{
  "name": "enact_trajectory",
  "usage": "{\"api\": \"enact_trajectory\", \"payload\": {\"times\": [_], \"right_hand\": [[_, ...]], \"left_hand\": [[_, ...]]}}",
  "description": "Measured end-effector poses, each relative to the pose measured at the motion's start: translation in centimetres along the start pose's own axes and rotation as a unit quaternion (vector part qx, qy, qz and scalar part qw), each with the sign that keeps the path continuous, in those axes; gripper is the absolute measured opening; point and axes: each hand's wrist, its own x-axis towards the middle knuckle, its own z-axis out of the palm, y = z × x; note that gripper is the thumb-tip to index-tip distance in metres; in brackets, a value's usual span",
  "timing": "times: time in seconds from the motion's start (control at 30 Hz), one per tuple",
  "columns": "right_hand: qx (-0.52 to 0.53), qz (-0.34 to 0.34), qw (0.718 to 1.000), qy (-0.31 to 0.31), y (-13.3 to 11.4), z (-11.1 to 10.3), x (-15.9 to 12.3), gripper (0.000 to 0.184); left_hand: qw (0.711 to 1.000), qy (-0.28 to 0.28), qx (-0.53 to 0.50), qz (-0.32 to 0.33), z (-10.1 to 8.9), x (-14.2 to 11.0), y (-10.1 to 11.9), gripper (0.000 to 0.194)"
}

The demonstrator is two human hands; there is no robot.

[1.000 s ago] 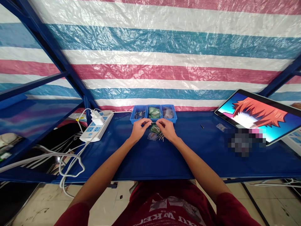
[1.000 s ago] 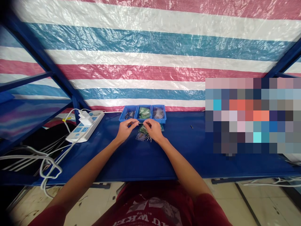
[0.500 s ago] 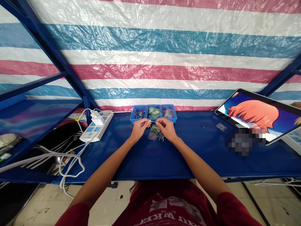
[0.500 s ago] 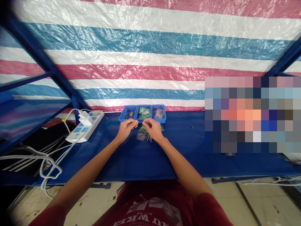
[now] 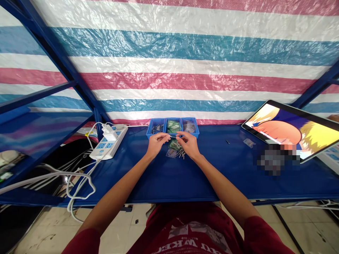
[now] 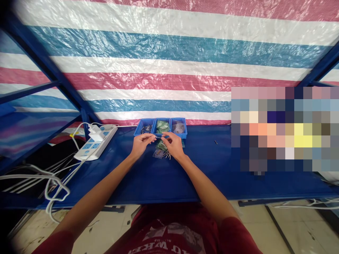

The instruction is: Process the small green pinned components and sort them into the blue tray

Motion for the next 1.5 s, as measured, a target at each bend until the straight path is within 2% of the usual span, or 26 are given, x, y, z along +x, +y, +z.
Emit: {"api": "enact_trajectory", "payload": {"times": [0.23,0.6,0.97,1.17,1.5], "right_hand": [[0.021,-0.001,1.000,0.014,0.3,0.3,0.0,0.023],[0.004,-0.015,0.999,0.034,0.6,0.3,0.0,0.019],[-0.008,-0.018,0.999,0.038,1.1,0.4,0.0,0.019],[-0.015,-0.023,0.999,0.032,1.0,0.4,-0.1,0.019],[0.006,-0.104,0.994,0.031,0.3,0.3,-0.1,0.015]], "left_hand": [[1.000,0.005,0.009,-0.023,0.3,-0.2,0.1,0.029],[0.999,0.011,-0.018,0.044,0.4,-0.4,0.4,0.029],[0.999,-0.014,0.004,0.050,0.1,-0.4,0.5,0.028],[0.998,-0.004,0.025,0.054,0.0,-0.3,0.4,0.025],[0.998,0.007,0.035,0.042,0.1,-0.3,0.3,0.024]]}}
